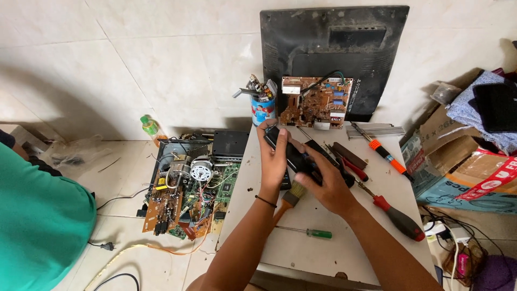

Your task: Disassembling and cleaning the internal components of various remote controls using a brush and screwdriver

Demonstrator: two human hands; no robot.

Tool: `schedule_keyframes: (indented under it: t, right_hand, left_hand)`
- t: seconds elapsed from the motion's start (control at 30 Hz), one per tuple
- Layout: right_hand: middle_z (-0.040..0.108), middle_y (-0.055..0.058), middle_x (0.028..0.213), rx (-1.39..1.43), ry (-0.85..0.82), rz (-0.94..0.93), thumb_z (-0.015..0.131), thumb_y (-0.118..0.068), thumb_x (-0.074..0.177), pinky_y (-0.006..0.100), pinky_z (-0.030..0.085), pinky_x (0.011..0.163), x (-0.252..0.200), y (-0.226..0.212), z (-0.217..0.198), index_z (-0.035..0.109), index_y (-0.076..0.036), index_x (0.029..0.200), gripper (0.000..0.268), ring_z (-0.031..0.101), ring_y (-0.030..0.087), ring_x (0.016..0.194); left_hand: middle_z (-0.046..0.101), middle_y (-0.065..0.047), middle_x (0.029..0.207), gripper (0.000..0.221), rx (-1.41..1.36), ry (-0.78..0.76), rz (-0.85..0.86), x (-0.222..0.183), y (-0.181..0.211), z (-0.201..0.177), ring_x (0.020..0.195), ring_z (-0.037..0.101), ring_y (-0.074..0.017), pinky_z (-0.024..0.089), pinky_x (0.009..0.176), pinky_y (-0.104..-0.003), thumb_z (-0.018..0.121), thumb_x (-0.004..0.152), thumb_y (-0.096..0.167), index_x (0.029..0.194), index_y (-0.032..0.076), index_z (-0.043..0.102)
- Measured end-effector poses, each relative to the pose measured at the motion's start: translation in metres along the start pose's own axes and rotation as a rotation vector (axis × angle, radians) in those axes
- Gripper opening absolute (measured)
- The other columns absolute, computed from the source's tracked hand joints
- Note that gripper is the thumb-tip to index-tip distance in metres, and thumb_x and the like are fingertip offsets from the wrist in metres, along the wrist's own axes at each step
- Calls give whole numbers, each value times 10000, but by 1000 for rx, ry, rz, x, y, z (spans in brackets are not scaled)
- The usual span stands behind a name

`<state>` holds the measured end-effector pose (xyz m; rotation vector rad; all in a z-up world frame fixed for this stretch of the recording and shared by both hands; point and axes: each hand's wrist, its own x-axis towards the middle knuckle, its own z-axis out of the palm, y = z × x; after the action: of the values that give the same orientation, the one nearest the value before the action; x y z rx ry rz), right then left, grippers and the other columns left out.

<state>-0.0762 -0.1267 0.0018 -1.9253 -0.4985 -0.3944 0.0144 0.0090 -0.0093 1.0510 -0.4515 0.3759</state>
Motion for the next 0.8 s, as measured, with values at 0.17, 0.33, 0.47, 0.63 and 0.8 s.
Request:
schedule_keyframes:
  t: [0.17,0.33,0.47,0.63,0.8]
  right_hand:
    - [612,252,1272,-367,17,-77,581,-237,1037,521,540,940,-2,5,0,422,-17,1563,592,655,428,1141]
    - [681,183,1186,-527,5,-150,458,-245,1087,448,610,822,-3,12,-1,476,-99,1555,490,726,347,1029]
    - [726,123,1093,-575,-12,-213,547,-313,1056,349,632,737,-6,21,2,592,-84,1415,429,764,272,923]
    - [751,125,1002,-568,-10,-304,617,-285,1027,329,636,639,-8,19,5,650,-52,1308,367,782,264,799]
    - [757,163,964,-581,7,-392,664,-265,1009,343,632,608,-7,28,5,665,-15,1238,338,780,296,780]
  left_hand:
    - [623,-137,836,172,107,-50,102,-2,20,9,789,722,-255,595,752,-453,409,1135,169,1154,29,507]
    - [556,-70,757,282,320,61,214,1,30,3,776,573,-186,489,819,-360,564,1079,132,814,85,649]
    - [465,-85,605,479,341,176,272,2,30,0,594,472,-158,429,661,-308,510,1096,128,630,67,605]
    - [417,-82,490,584,309,232,287,3,24,-8,437,361,-127,367,531,-274,449,1117,135,545,86,553]
    - [431,-78,436,595,251,270,204,2,17,-12,418,323,-90,341,503,-264,446,1122,146,533,91,514]
